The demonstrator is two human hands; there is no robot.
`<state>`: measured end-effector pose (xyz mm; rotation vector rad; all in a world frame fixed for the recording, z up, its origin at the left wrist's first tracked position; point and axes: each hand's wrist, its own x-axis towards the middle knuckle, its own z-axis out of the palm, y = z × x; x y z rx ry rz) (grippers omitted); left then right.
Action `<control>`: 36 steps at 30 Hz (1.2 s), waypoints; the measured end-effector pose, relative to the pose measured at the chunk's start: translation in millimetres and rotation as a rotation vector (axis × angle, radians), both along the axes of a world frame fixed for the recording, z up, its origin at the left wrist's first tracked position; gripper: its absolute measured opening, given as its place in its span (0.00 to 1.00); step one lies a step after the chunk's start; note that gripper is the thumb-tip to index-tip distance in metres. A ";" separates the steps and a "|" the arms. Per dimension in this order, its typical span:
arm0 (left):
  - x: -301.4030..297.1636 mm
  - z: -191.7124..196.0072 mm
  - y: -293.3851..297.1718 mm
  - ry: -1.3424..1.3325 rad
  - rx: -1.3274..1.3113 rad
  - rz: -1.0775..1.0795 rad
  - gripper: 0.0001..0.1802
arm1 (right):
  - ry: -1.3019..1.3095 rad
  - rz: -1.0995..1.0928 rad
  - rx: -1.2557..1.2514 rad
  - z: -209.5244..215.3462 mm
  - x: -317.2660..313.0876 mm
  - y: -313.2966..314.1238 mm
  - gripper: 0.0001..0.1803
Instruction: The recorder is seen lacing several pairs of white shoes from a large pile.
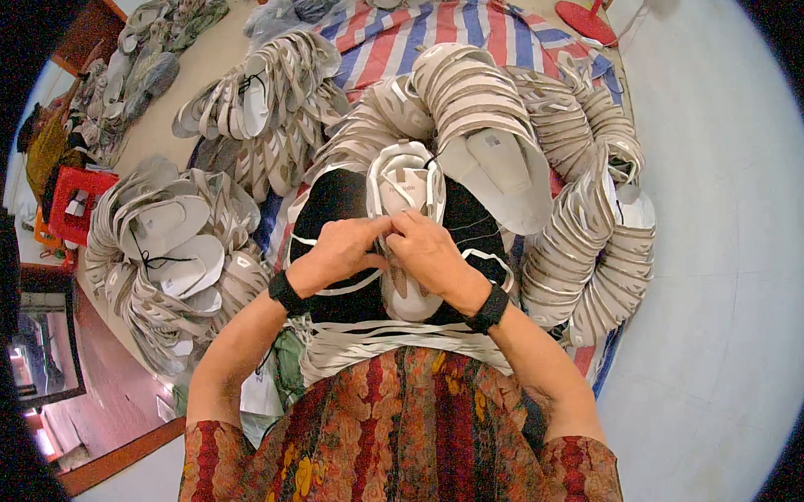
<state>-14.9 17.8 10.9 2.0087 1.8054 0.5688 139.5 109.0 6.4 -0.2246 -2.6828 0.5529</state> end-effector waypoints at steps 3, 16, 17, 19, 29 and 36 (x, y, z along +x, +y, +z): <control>3.6 -6.2 5.5 0.145 -0.018 -0.016 0.25 | -0.005 0.015 -0.091 -4.2 2.9 8.8 0.04; -2.4 -21.4 -1.0 -0.103 0.171 -0.025 0.15 | -0.115 0.059 -0.087 -1.6 -2.8 15.8 0.04; -2.7 -22.2 -0.8 -0.113 0.167 -0.023 0.15 | -0.116 0.065 -0.082 -1.7 -4.0 16.4 0.04; -2.2 -22.5 -0.7 -0.159 0.196 -0.008 0.14 | -0.116 0.071 -0.082 -1.2 -7.1 17.2 0.04; 4.6 0.7 16.0 -0.566 0.042 0.212 0.08 | 0.165 0.013 0.457 46.9 -10.1 62.8 0.08; 2.0 6.4 39.0 -0.666 0.109 0.370 0.06 | 0.309 -0.282 -0.283 33.7 -22.6 57.8 0.09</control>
